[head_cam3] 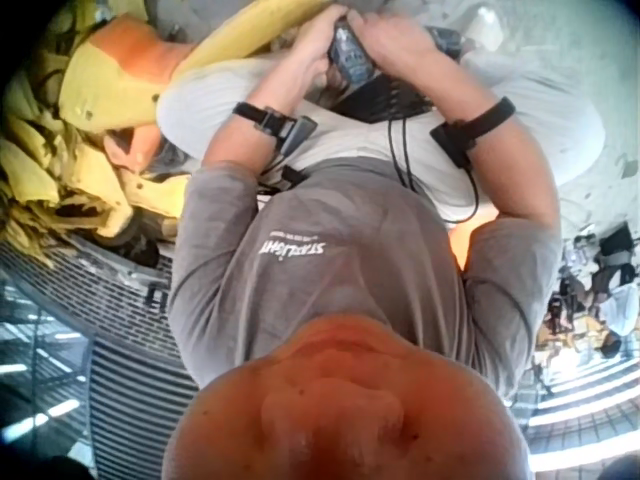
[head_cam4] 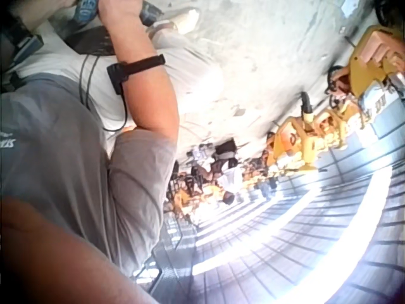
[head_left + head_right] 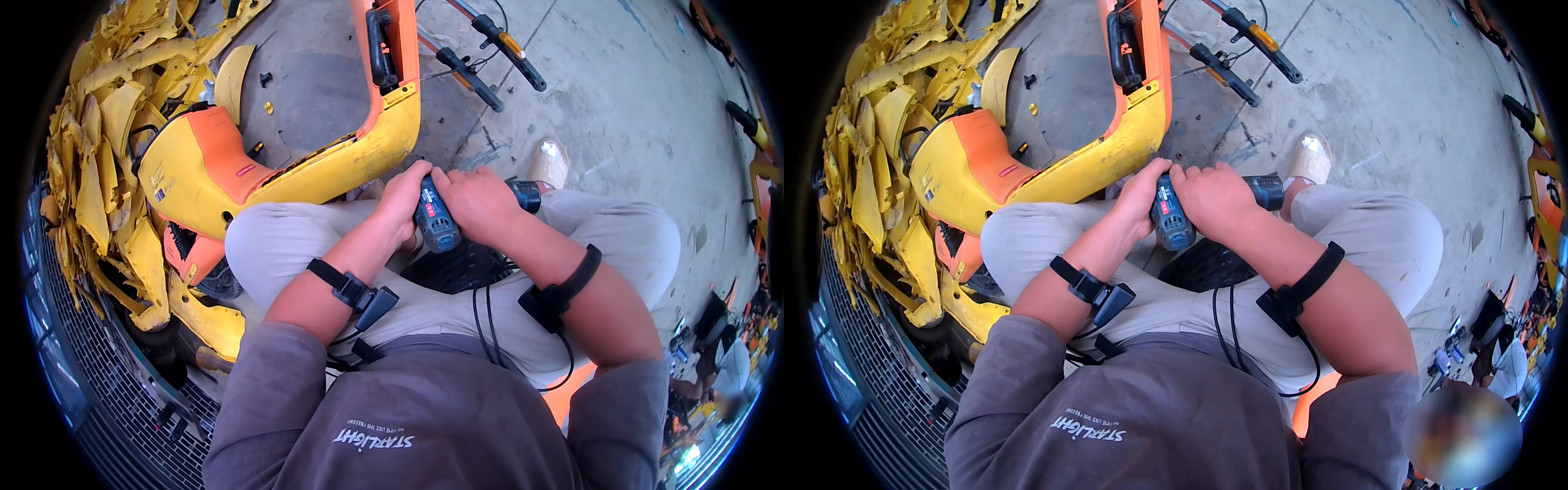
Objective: The person uses a power drill to fasten screws into the frame of a yellow and orange scooter, then manipulates the handlebars and brake cables.
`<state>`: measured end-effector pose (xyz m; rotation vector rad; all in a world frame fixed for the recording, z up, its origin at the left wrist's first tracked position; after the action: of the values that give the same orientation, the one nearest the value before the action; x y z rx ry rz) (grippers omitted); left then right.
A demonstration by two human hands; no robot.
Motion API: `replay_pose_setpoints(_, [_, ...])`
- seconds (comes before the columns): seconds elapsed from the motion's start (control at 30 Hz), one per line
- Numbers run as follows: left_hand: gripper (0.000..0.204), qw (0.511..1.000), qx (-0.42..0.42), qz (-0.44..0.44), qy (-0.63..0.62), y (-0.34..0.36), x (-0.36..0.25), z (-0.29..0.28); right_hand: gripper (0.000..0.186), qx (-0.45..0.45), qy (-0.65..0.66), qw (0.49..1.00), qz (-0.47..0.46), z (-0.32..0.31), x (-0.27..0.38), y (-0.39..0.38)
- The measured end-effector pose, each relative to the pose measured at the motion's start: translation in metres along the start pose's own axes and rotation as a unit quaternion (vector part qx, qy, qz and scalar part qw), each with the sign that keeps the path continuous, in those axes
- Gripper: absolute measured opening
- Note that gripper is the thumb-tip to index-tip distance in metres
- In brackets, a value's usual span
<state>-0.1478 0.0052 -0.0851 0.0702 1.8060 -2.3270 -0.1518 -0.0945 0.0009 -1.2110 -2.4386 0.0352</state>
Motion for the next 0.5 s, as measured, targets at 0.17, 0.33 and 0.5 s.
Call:
replay_pose_setpoints(0.17, [0.025,1.000,-0.005,-0.004,0.004,-0.006,-0.002,0.004,0.047,-0.014,-0.003,1.000,0.006,-0.002,0.000,-0.001])
replay_pose_setpoints(0.33, [0.025,1.000,-0.018,-0.005,0.006,-0.011,-0.002,0.006,0.065,0.011,0.019,1.000,0.011,0.003,-0.004,-0.001])
replay_pose_setpoints(0.5, [0.025,0.999,-0.035,0.008,0.008,-0.018,-0.007,0.006,0.055,-0.014,0.020,1.000,0.005,-0.002,-0.003,-0.002])
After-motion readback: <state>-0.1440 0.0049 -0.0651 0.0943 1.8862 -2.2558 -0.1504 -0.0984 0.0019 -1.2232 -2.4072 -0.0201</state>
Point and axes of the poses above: each hand's wrist, its own y-axis towards the middle knuckle, its own z-axis out of the palm, x = y × z, the point moved 8 cm from there along y, towards the middle knuckle, and after that the axes turned 12 degrees about -z, right-handed, at the moved point
